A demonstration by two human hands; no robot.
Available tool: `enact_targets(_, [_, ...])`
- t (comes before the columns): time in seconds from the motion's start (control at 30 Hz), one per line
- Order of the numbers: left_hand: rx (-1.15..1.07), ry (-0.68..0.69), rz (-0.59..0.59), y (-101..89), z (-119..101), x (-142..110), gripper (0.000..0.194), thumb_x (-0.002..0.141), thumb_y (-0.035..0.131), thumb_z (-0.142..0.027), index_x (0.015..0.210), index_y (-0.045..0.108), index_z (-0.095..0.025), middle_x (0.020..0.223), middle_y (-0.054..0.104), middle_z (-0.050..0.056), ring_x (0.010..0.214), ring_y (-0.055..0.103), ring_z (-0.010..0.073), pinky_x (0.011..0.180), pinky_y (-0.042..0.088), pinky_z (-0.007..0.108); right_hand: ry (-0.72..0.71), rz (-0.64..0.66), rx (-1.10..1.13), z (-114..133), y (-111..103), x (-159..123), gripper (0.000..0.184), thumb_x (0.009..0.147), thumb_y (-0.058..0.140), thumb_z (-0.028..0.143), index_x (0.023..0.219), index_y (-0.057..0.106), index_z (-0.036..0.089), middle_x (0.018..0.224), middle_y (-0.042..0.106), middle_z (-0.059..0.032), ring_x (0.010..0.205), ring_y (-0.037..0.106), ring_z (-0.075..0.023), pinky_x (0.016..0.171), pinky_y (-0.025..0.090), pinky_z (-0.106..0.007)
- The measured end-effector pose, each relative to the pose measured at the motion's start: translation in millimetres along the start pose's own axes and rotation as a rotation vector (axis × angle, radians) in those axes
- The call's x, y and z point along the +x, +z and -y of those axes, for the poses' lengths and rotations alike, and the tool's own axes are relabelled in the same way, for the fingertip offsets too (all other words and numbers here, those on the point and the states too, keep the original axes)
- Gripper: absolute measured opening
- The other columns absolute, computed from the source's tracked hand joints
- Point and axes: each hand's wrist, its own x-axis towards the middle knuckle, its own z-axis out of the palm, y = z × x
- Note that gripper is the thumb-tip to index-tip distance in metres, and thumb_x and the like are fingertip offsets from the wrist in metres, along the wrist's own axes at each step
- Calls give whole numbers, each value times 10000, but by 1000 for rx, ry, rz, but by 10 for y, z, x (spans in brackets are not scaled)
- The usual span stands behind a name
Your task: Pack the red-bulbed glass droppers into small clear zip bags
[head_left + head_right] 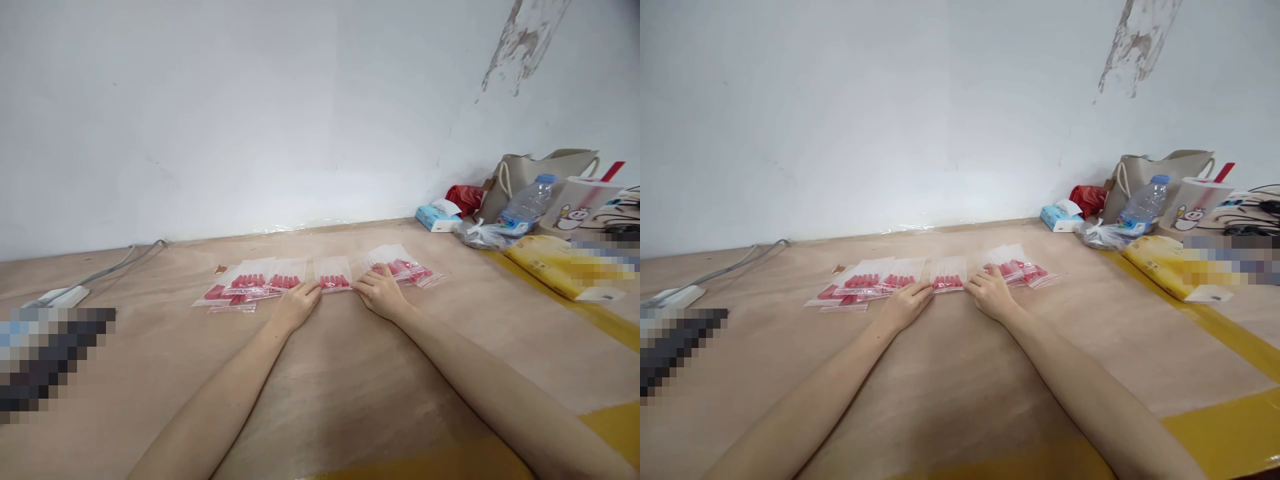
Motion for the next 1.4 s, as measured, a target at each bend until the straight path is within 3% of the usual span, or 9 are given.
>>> enact_targets(0.23, [83, 76, 14, -25, -4, 1, 196, 870, 439, -120, 870, 628, -171, 965, 658, 65, 805, 622, 174, 682, 496, 279, -20, 0, -42, -13, -29, -4, 251, 869, 427, 215, 775, 659, 203, 696, 650, -31, 731, 514, -154, 876, 236, -378])
enact_targets(0.4, [108, 82, 11, -36, -9, 11, 224, 866, 419, -104, 799, 623, -170, 841, 659, 59, 703, 610, 156, 637, 462, 271, -45, 32, -102, -8, -38, 0, 270, 837, 412, 129, 693, 634, 186, 670, 625, -37, 705, 483, -150, 890, 217, -389])
enact_targets(0.57, [99, 76, -15, -44, -30, 21, 236, 887, 404, -148, 780, 614, -163, 793, 646, 56, 692, 600, 158, 639, 445, 277, -28, 22, -133, 6, -62, 0, 252, 857, 407, 189, 731, 625, 192, 697, 623, -36, 752, 477, -163, 891, 202, -410])
enact_targets(0.7, [95, 57, -36, -54, -52, 37, 263, 902, 403, -203, 762, 623, -169, 750, 638, 57, 671, 595, 155, 644, 436, 281, -55, 16, -71, 152, -11, 100, 240, 869, 410, 214, 807, 641, 222, 793, 637, -38, 807, 475, -171, 888, 206, -407])
enact_targets(0.97, [125, 45, -38, -78, -49, 21, 234, 888, 431, -199, 791, 644, -192, 811, 661, 49, 691, 598, 150, 613, 407, 272, -192, -24, -7, 419, 186, 377, 288, 873, 389, 151, 719, 627, 200, 720, 605, -36, 725, 446, -155, 774, 246, -350])
enact_targets(1.2, [143, 15, -39, -118, -75, 15, 211, 870, 456, -190, 769, 641, -197, 781, 670, 33, 681, 598, 156, 590, 374, 276, -240, -32, -104, 294, 121, 289, 312, 889, 357, 142, 697, 597, 199, 685, 587, -17, 721, 438, -146, 771, 228, -349])
enact_targets(1.4, [123, -23, -47, -112, -81, 18, 231, 871, 457, -202, 724, 634, -199, 759, 670, 30, 676, 604, 150, 584, 375, 267, -181, 3, -201, 53, -26, 60, 315, 885, 341, 118, 711, 598, 176, 701, 588, -38, 709, 443, -146, 805, 234, -347])
